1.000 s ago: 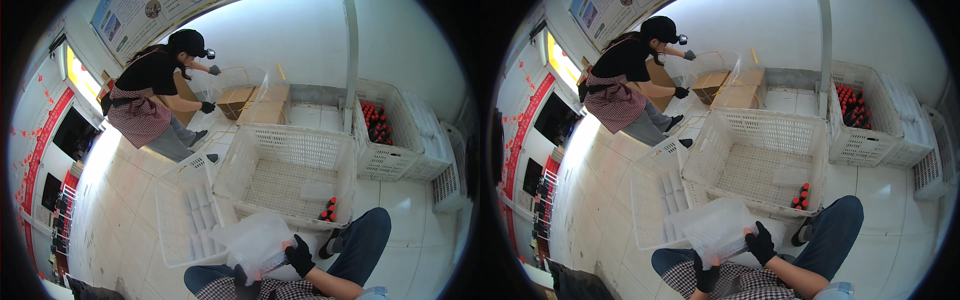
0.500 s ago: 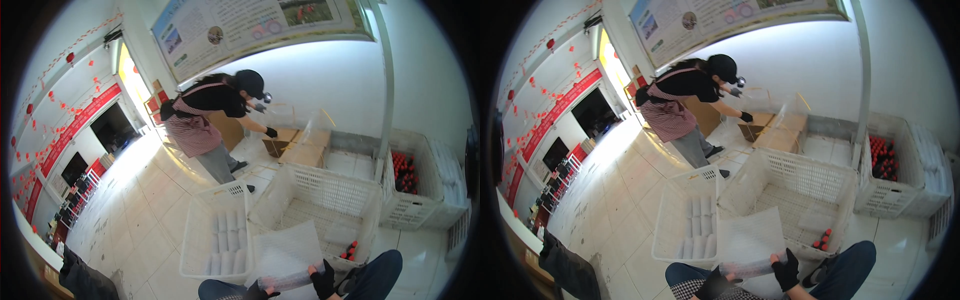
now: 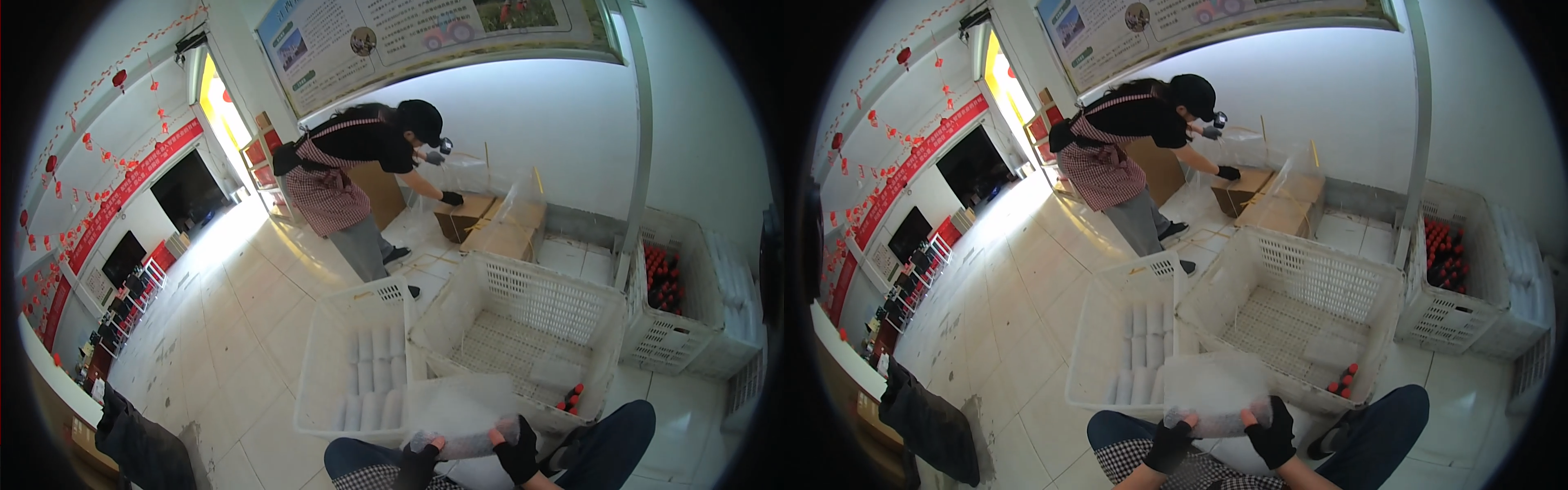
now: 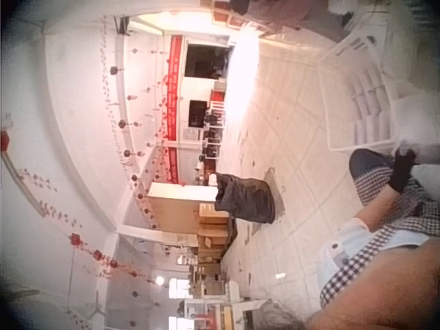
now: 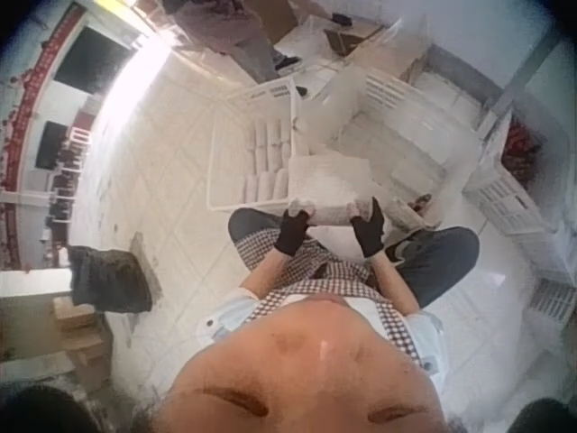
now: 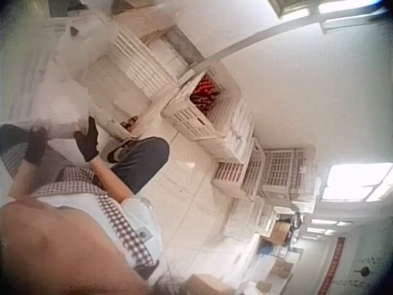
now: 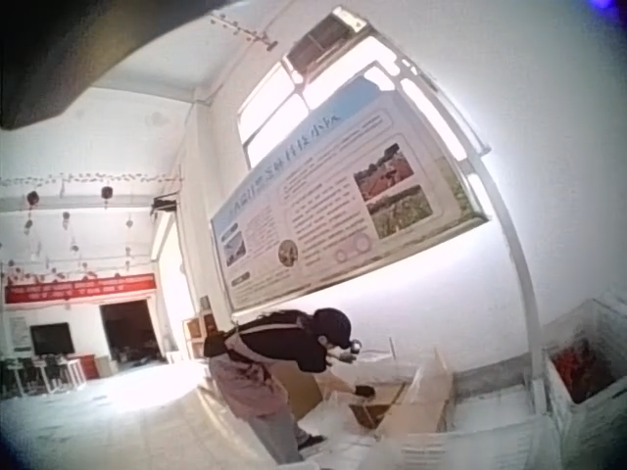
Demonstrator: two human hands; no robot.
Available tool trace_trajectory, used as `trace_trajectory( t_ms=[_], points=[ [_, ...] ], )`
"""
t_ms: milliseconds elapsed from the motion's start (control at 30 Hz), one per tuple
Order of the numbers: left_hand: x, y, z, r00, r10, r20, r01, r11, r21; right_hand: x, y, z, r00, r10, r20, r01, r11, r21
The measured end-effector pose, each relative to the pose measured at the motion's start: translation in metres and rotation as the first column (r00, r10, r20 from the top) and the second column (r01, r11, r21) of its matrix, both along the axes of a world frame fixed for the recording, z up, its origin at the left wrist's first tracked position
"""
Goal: The recorder is wrapping glass bottles in bubble wrap and placing them into a plastic crate for shipping.
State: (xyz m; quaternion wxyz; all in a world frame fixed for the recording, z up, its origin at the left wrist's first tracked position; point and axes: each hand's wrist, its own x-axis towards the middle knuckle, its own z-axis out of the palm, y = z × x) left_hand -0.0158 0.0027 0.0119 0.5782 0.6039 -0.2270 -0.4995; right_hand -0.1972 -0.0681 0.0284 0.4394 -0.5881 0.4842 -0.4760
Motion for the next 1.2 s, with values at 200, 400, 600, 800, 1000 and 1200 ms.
trace_trajectory(
  t_ms=[200, 400, 600, 800, 1000, 1200],
  points=[
    [0.000, 0.006, 0.012, 0.843, -0.102, 0.528, 0.210, 0.966, -0.150, -0.008, 0.006, -0.011, 0.958, -0.274, 0.083, 0.242, 0.930, 0.277],
    [-0.013, 0.018, 0.018, 0.976, -0.056, 0.210, 0.051, 0.998, 0.030, -0.011, 0.015, 0.000, 0.994, -0.096, -0.043, 0.094, 0.994, -0.046],
    [-0.001, 0.005, 0.003, 0.904, -0.179, 0.389, 0.270, 0.943, -0.194, -0.019, 0.016, -0.015, 0.984, -0.174, -0.048, 0.173, 0.984, -0.032],
    [-0.025, 0.008, 0.026, 0.912, 0.028, 0.409, 0.014, 0.995, -0.100, -0.021, 0.002, 0.002, 0.966, -0.177, 0.190, 0.117, 0.950, 0.289],
    [-0.013, 0.009, 0.009, 0.969, 0.000, 0.246, -0.002, 1.000, 0.006, -0.037, 0.022, -0.010, 0.998, -0.017, -0.055, 0.029, 0.976, 0.216],
    [-0.019, 0.018, 0.027, 0.616, -0.069, 0.784, 0.211, 0.974, -0.080, -0.042, 0.018, 0.028, 0.856, 0.274, -0.438, -0.363, 0.923, -0.132]
  ],
)
